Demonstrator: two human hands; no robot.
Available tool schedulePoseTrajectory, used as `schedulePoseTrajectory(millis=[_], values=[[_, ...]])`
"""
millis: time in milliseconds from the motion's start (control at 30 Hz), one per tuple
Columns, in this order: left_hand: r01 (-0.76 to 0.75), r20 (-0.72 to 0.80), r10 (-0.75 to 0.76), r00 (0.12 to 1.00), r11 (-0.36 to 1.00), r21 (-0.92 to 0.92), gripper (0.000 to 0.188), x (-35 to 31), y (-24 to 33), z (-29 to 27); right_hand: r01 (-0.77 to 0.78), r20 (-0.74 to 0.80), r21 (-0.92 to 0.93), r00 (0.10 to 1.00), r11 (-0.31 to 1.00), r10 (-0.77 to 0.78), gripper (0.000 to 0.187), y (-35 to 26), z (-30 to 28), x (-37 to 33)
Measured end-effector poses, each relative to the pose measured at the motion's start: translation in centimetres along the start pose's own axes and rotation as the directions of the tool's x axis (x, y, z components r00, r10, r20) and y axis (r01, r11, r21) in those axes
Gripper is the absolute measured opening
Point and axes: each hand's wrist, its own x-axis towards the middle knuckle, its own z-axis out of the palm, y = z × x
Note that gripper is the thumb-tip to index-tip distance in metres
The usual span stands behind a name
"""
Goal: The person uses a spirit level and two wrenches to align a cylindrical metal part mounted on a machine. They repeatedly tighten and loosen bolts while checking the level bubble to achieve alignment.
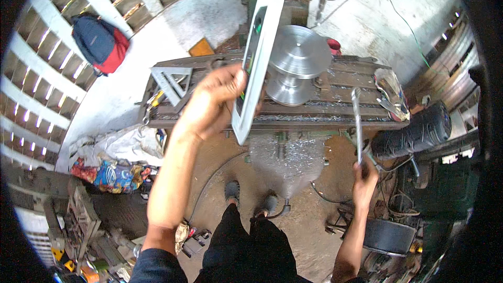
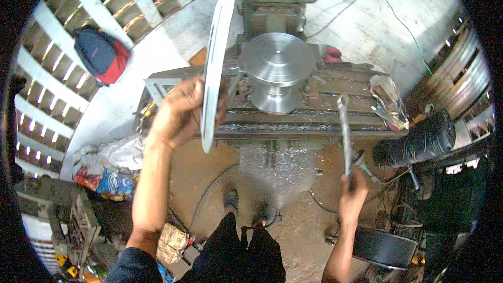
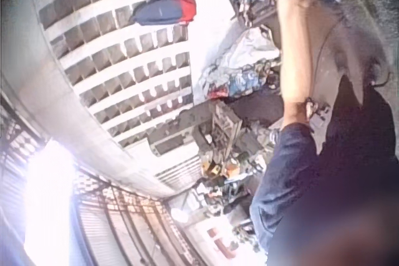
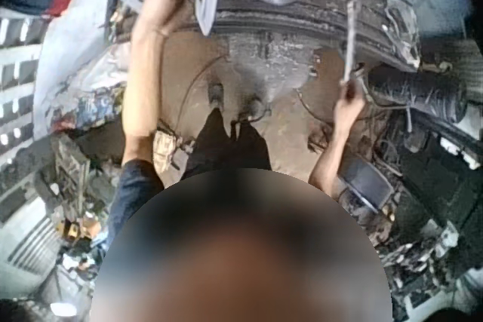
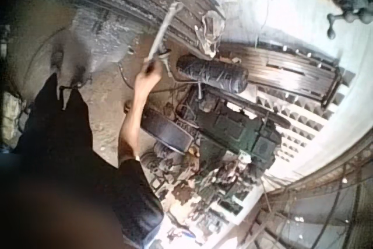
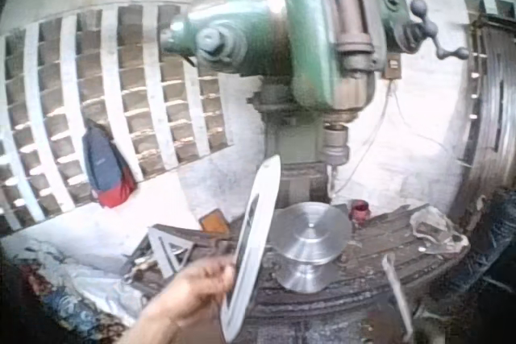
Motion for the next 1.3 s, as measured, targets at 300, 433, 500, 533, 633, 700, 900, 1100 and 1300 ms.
schedulePoseTrajectory(millis=[300,433,500,533,633,700,900,1100,1300], values=[[-0.025,-0.125,-0.011,0.992,0.959,-0.282,0.072,-9.8,-0.8,3.0,0.079,0.001,-0.285,0.997,0.955,-0.082,0.039,0.3,4.8,14.3],[-0.057,-0.126,0.01,0.992,0.925,-0.376,0.085,-12.1,-0.5,4.3,0.124,0.122,-0.35,0.989,0.929,-0.086,0.045,0.9,5.9,15.3],[-0.072,-0.082,0.04,0.996,0.897,-0.436,0.086,-12.7,-0.4,4.9,0.175,0.147,-0.393,0.981,0.903,-0.127,0.047,0.9,6.2,15.4],[-0.069,-0.09,0.034,0.995,0.902,-0.427,0.087,-13.0,-0.4,5.2,0.151,0.154,-0.48,0.984,0.864,-0.087,0.045,0.5,6.4,15.3],[-0.074,-0.079,0.045,0.996,0.906,-0.418,0.087,-13.6,-0.3,5.9,0.176,0.152,-0.505,0.982,0.845,-0.114,0.043,-3.1,5.4,13.5],[-0.065,-0.126,0.015,0.992,0.914,-0.4,0.083,-13.9,-0.5,6.3,0.239,0.163,-0.246,0.965,0.939,-0.203,0.043,-7.7,3.9,11.4],[-0.082,-0.135,0.02,0.991,0.879,-0.471,0.068,-13.6,-1.6,7.2,0.913,0.472,0.291,0.123,0.286,-0.873,0.071,-20.6,-0.7,-1.5],[-0.095,-0.144,0.026,0.989,0.863,-0.496,0.069,-13.4,-2.9,8.0,0.904,0.478,0.423,-0.161,0.065,-0.863,0.08,-23.6,0.3,-4.4],[-0.126,-0.164,0.055,0.985,0.875,-0.467,0.07,-14.0,-3.3,8.3,0.864,0.45,0.502,-0.223,0.039,-0.865,0.076,-24.7,0.8,-2.5]])
